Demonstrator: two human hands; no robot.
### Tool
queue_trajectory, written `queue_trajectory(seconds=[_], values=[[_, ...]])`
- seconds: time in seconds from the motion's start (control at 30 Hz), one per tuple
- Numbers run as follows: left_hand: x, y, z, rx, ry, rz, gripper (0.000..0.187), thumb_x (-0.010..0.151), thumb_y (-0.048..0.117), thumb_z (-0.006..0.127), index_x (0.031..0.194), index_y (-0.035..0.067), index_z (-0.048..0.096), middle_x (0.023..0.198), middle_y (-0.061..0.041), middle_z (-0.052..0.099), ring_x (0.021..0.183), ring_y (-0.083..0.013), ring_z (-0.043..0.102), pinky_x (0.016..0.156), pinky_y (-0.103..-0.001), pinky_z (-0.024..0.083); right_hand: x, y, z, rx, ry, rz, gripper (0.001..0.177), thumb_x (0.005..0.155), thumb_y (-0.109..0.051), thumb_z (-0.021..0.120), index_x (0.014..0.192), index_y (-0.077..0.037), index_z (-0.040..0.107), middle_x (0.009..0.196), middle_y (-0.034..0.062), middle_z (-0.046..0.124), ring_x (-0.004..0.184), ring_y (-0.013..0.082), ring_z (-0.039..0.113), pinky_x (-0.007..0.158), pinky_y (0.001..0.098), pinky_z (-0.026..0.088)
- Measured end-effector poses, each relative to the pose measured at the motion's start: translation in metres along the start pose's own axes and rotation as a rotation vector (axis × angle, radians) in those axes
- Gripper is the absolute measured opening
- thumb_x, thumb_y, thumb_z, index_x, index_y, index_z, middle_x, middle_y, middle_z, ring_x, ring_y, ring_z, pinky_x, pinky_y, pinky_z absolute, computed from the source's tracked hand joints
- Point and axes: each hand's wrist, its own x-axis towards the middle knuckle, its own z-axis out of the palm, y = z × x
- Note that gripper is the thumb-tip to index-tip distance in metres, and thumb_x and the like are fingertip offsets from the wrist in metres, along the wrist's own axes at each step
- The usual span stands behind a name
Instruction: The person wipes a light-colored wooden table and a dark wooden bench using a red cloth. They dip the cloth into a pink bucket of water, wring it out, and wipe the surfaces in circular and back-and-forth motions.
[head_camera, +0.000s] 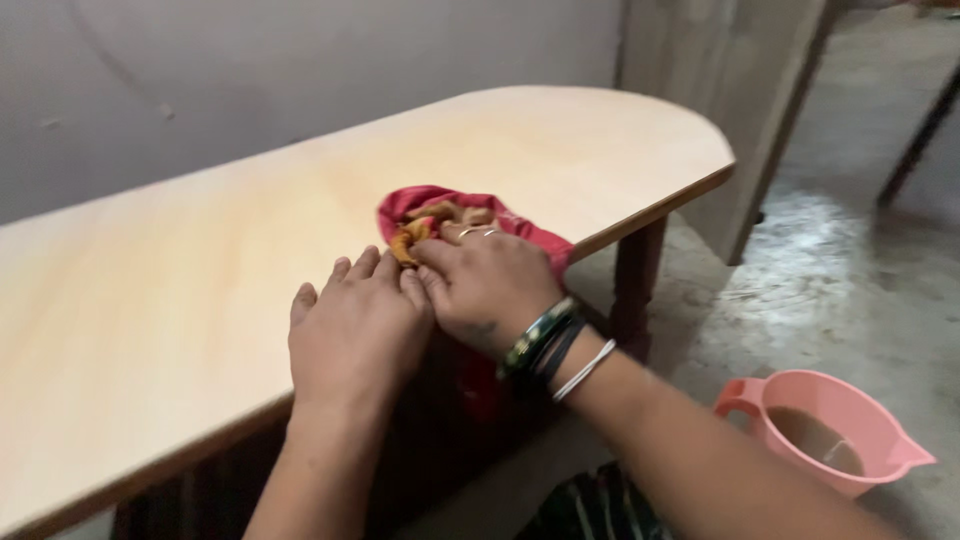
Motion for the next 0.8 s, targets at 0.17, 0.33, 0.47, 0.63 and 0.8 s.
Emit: queue_trajectory(seconds=[0.17, 0.33, 0.47, 0.63, 0.8], values=[[-0.087, -0.045, -0.004, 0.132, 0.315, -0.039, 0.043, 0.104, 0.036, 0.048, 0.136, 0.009, 0.061, 0.146, -0.010, 0.058, 0.142, -0.0239, 0.048, 0.122, -0.053, 0.028, -0.039, -0.060, 0.020, 0.258, 0.302, -0.317, 0.027, 0.095, -0.023, 0.062, 0.119, -0.017, 0.072, 0.118, 0.0148, 0.073, 0.104, 0.0318, 0.070, 0.097, 0.0480, 0.053], [-0.176, -0.095, 0.012, 0.084, 0.618, 0.022, 0.055, 0.101, 0.030, 0.058, 0.142, -0.006, 0.052, 0.155, -0.022, 0.048, 0.150, -0.0377, 0.040, 0.124, -0.060, 0.017, -0.079, -0.107, 0.037, 0.473, 0.296, -0.654, 0.032, 0.098, -0.008, 0.063, 0.129, -0.013, 0.068, 0.130, 0.0135, 0.070, 0.125, 0.0320, 0.066, 0.119, 0.0531, 0.045], [-0.228, -0.146, 0.045, -0.321, 0.709, -0.203, 0.055, 0.099, 0.024, 0.061, 0.146, 0.000, 0.048, 0.152, -0.022, 0.048, 0.142, -0.0404, 0.047, 0.119, -0.052, 0.033, -0.110, -0.141, 0.062, 0.595, 0.056, -0.921, 0.039, 0.094, -0.001, 0.063, 0.128, -0.019, 0.069, 0.135, 0.0117, 0.068, 0.129, 0.0299, 0.065, 0.115, 0.0450, 0.049], [-0.244, -0.210, 0.150, -0.547, 0.742, -0.346, 0.051, 0.098, 0.020, 0.066, 0.145, 0.005, 0.053, 0.144, -0.021, 0.054, 0.133, -0.0439, 0.054, 0.113, -0.049, 0.043, -0.131, -0.155, 0.123, 0.450, -0.539, -0.830, 0.059, 0.077, 0.001, 0.064, 0.133, -0.017, 0.068, 0.124, 0.0139, 0.069, 0.115, 0.0353, 0.066, 0.096, 0.0453, 0.052], [-0.239, -0.231, 0.218, -0.570, 0.763, -0.558, 0.059, 0.088, 0.013, 0.070, 0.141, -0.003, 0.048, 0.143, -0.028, 0.049, 0.131, -0.0463, 0.047, 0.110, -0.049, 0.041, -0.122, -0.175, 0.162, 0.357, -0.598, -0.902, 0.064, 0.081, -0.002, 0.062, 0.140, -0.026, 0.058, 0.127, 0.0166, 0.069, 0.106, 0.0390, 0.069, 0.090, 0.0470, 0.055]])
